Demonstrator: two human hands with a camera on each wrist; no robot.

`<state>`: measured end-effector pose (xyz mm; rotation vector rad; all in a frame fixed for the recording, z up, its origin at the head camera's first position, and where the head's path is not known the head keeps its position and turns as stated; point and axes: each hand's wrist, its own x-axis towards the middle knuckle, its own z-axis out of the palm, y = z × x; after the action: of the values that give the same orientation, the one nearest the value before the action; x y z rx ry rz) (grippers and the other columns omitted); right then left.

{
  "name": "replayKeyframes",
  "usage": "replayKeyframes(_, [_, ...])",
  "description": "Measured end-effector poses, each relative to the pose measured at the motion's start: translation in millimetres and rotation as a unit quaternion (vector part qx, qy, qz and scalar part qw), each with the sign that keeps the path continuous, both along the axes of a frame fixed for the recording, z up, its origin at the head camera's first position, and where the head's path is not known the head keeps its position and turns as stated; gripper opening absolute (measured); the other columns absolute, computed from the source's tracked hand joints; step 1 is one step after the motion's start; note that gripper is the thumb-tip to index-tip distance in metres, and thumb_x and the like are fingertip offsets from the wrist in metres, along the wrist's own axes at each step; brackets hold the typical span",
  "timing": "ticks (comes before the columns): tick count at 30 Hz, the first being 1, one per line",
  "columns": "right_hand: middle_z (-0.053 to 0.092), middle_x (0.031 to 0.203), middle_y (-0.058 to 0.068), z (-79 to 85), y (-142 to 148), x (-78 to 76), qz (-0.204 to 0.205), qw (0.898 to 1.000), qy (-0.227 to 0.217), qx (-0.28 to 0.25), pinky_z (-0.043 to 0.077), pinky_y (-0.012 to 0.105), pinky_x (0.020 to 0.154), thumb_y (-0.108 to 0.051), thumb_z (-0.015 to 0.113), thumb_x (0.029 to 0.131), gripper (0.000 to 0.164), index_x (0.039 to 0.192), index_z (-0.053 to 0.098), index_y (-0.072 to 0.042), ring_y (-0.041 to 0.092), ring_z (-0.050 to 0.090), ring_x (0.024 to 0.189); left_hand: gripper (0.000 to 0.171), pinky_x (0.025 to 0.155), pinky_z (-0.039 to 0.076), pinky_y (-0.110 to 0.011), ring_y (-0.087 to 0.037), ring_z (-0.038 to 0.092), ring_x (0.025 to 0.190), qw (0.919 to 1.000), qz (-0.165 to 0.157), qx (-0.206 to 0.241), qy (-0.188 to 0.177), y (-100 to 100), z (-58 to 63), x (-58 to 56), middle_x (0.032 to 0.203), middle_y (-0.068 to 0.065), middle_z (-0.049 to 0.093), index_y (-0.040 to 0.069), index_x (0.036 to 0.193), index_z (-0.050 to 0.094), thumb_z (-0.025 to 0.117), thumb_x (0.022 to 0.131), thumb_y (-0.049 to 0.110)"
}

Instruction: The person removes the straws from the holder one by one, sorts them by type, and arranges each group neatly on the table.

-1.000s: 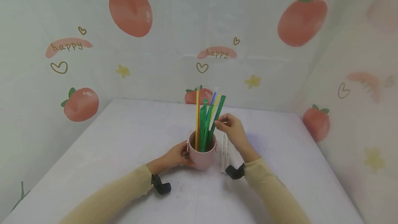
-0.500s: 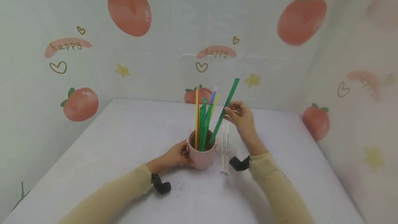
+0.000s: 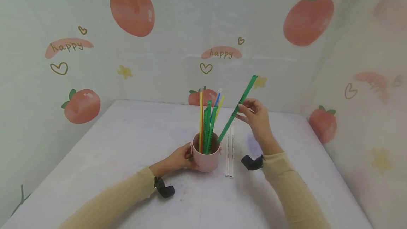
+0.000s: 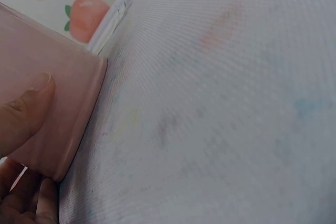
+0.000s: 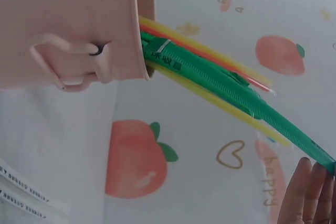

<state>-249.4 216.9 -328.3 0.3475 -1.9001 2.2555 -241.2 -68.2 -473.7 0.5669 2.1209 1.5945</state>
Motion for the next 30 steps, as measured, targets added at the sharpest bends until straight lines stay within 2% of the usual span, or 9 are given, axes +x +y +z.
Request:
replayKeyframes(9, [0.065,0.092,-0.003,3.2,12,1.1,0.015,0.999,-0.002,-0.046,0.060,0.025,0.078,-0.001,0.060,0.093,0.011,0.098,0.059,-0.011,0.009,0.066,0.084,0.087,0.116,0.034,-0.043,-0.031,0.040,0.139,1.0000,0.001,0.000,-0.002,-1,1.4,0.1,0.151,-0.009,0.041,0.009,0.147,0.036,0.083,0.073,0.006])
replayKeyframes(16, [0.067,0.090,-0.005,0.4,24,1.5,0.019,0.999,-0.022,-0.034,0.060,0.023,0.077,-0.001,0.060,0.093,0.016,0.103,0.059,-0.013,0.009,0.066,0.083,0.086,0.116,0.033,-0.043,-0.031,0.040,0.139,1.0000,0.002,0.000,0.001,0,2.3,1.5,0.151,-0.009,0.041,0.009,0.147,0.035,0.082,0.074,0.005])
replayKeyframes(21, [0.067,0.089,-0.005,-10.2,34,-3.9,0.025,0.998,-0.050,-0.016,0.060,0.023,0.075,-0.001,0.061,0.092,0.025,0.111,0.058,-0.016,0.008,0.067,0.083,0.085,0.116,0.033,-0.044,-0.030,0.039,0.140,1.0000,0.006,0.002,-0.006,0,2.2,2.2,0.151,-0.007,0.041,0.011,0.146,0.037,0.082,0.074,0.005])
replayKeyframes(26, [0.068,0.087,-0.005,-27.5,43,-12.6,0.031,0.997,-0.070,0.017,0.060,0.023,0.074,-0.001,0.061,0.092,0.033,0.120,0.054,-0.018,0.008,0.068,0.082,0.086,0.116,0.034,-0.045,-0.031,0.038,0.140,0.9999,0.007,0.002,-0.007,0,1.2,1.8,0.151,-0.007,0.041,0.011,0.146,0.037,0.082,0.074,0.005])
replayKeyframes(30, [0.067,0.089,-0.007,-42.7,48,-17.8,0.027,0.994,-0.085,0.056,0.060,0.022,0.074,-0.003,0.061,0.093,0.048,0.137,0.045,-0.013,0.006,0.068,0.082,0.086,0.115,0.034,-0.045,-0.031,0.037,0.140,1.0000,0.006,-0.001,-0.003,0,0.9,1.5,0.152,-0.007,0.040,0.012,0.147,0.036,0.082,0.074,0.006])
